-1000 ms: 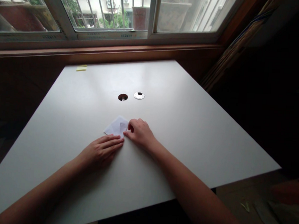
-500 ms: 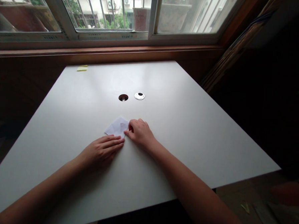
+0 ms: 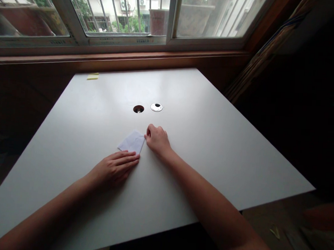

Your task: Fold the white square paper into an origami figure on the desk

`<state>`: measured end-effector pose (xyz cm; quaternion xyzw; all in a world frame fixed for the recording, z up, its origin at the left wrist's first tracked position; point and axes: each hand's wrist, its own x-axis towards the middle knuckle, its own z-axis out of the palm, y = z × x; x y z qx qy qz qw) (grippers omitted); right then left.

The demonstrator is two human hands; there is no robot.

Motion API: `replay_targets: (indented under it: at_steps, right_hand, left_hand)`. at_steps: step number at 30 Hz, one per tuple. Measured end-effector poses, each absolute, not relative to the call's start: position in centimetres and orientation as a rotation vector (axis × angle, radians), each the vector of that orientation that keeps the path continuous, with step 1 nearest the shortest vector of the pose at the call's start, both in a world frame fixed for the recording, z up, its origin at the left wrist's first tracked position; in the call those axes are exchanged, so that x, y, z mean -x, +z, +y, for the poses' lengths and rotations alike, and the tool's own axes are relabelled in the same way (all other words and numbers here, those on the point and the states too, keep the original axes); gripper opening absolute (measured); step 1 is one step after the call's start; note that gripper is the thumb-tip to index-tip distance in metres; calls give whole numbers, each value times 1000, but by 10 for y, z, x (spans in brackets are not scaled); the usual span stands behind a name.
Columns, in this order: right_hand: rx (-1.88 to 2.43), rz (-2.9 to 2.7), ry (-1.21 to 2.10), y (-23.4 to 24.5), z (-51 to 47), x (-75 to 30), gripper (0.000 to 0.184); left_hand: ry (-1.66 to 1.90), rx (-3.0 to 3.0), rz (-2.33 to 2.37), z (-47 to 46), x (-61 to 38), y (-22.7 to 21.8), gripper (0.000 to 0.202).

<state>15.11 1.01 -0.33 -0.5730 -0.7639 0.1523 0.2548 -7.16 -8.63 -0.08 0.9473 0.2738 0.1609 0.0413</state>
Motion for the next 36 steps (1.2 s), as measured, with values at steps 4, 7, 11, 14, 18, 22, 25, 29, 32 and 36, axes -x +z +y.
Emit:
replay_targets:
  at_steps: [4,7,11,14,18,22,25,29,32,36]
  right_hand:
    - [1536,-2036,367,-7,15,-150,11]
    - [1476,-1918,393,-8,12,-151,7]
    - [1244,-2004,492,-6,6,-153,9]
    - [1152,-2221,445,-4,5,-152,13]
    - [1273,-2252,351,-2,5,-149,14]
    - [1323,-2262,275,-2,4,-146,15]
    - [1256,-2312,268,-3,4,-147,12]
    - [1145,-2348,303,-5,5,-150,11]
    - [1069,-2365,354,-5,6,-152,12]
    - [1001,-2387,423,-4,6,-154,12]
  left_hand:
    - [489,-2904,840,-86,73,-2,48]
    - [488,-2906,839,-86,74,-3,49]
    - [489,-2908,829,-85,75,-3,50]
    - [496,-2911,821,-85,75,-3,50]
    - [516,-2917,809,-84,73,-1,48]
    - [501,-2938,793,-83,73,-2,49]
    - [498,-2959,773,-82,74,-3,48]
    - [507,-2982,756,-80,75,-2,44]
    - [573,-2977,814,-76,80,1,44]
    - [688,-2914,982,-69,94,1,44]
